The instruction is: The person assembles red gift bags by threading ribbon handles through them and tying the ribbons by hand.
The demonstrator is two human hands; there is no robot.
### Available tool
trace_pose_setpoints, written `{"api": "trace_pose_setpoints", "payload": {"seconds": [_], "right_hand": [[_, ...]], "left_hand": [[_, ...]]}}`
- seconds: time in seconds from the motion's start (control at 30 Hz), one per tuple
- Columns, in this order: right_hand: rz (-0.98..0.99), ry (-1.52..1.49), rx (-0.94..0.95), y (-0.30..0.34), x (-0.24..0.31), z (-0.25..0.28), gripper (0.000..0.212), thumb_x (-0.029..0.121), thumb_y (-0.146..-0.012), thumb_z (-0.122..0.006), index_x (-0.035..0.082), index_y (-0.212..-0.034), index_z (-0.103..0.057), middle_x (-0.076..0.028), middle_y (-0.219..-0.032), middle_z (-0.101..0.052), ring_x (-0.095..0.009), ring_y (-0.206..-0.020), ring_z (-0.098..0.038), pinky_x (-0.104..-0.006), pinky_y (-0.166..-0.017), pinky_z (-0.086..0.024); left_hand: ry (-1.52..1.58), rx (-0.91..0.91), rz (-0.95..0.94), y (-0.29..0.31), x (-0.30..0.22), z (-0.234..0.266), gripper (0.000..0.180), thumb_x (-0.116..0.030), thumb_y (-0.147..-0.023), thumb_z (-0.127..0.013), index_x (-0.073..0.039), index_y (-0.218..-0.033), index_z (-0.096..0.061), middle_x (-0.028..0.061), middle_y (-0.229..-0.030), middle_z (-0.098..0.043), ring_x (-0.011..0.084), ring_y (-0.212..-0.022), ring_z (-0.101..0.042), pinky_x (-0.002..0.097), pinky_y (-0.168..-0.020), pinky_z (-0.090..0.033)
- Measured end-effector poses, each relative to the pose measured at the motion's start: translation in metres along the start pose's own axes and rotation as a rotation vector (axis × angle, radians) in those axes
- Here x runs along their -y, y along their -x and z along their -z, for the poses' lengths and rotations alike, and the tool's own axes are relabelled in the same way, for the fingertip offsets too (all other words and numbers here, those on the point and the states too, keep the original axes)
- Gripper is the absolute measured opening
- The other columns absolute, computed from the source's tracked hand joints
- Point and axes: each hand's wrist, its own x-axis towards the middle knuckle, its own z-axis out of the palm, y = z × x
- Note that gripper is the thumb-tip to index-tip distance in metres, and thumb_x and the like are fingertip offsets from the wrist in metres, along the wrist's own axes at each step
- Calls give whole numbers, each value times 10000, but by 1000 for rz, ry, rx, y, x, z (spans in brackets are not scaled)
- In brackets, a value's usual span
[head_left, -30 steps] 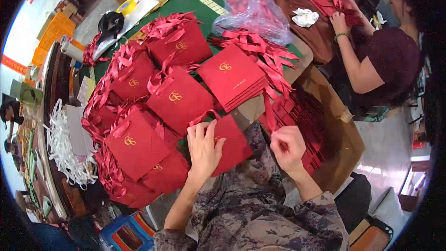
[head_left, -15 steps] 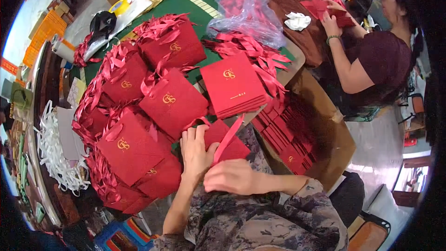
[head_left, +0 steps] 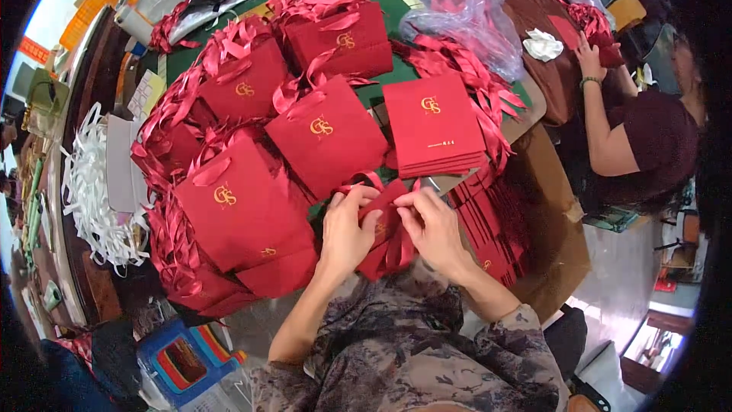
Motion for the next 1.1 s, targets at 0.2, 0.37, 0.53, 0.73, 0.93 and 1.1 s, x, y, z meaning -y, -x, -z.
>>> {"api": "trace_pose_setpoints", "payload": {"seconds": [0.2,0.37,0.53,0.73,0.93,1.1], "right_hand": [[-16,21,-26,-4,-4,-2,118,55,-899,-679,31,-1011,-655,-111,-847,-587,-234,-713,-636,-336,-629,-498],[-116,-57,-25,-6,1,-3,125,51,-858,-705,19,-971,-662,-104,-829,-625,-198,-699,-654,-315,-630,-510],[-96,-77,-73,-7,0,-9,130,37,-824,-717,13,-937,-659,-106,-830,-643,-201,-696,-661,-316,-624,-517],[60,82,-186,2,3,-19,184,-15,-765,-736,25,-902,-620,-110,-814,-608,-268,-666,-633,-346,-575,-500],[-77,-162,-131,1,0,-16,236,0,-801,-756,18,-1011,-649,-103,-852,-656,-212,-729,-671,-314,-625,-530],[20,-32,-56,-1,0,0,176,78,-778,-793,49,-901,-671,-81,-842,-646,-285,-758,-657,-356,-666,-526]], "left_hand": [[73,12,45,-1,-6,2,235,-16,-814,-731,-32,-1036,-655,135,-910,-684,271,-813,-677,358,-719,-546],[115,11,58,2,-12,4,204,-14,-824,-718,-37,-1020,-666,133,-890,-685,262,-800,-679,360,-705,-547],[30,-41,27,8,-18,-1,189,-11,-830,-705,-39,-1015,-678,131,-887,-690,264,-793,-677,363,-691,-549],[40,-51,26,12,-23,-4,173,-9,-848,-681,-42,-1018,-685,122,-884,-699,261,-780,-663,359,-686,-550],[73,-62,-1,9,-18,1,173,0,-848,-673,-40,-1015,-684,112,-886,-702,258,-757,-640,350,-676,-534],[37,-6,-63,10,-16,2,166,11,-833,-670,-42,-991,-682,103,-899,-702,262,-782,-639,361,-695,-532]]}}
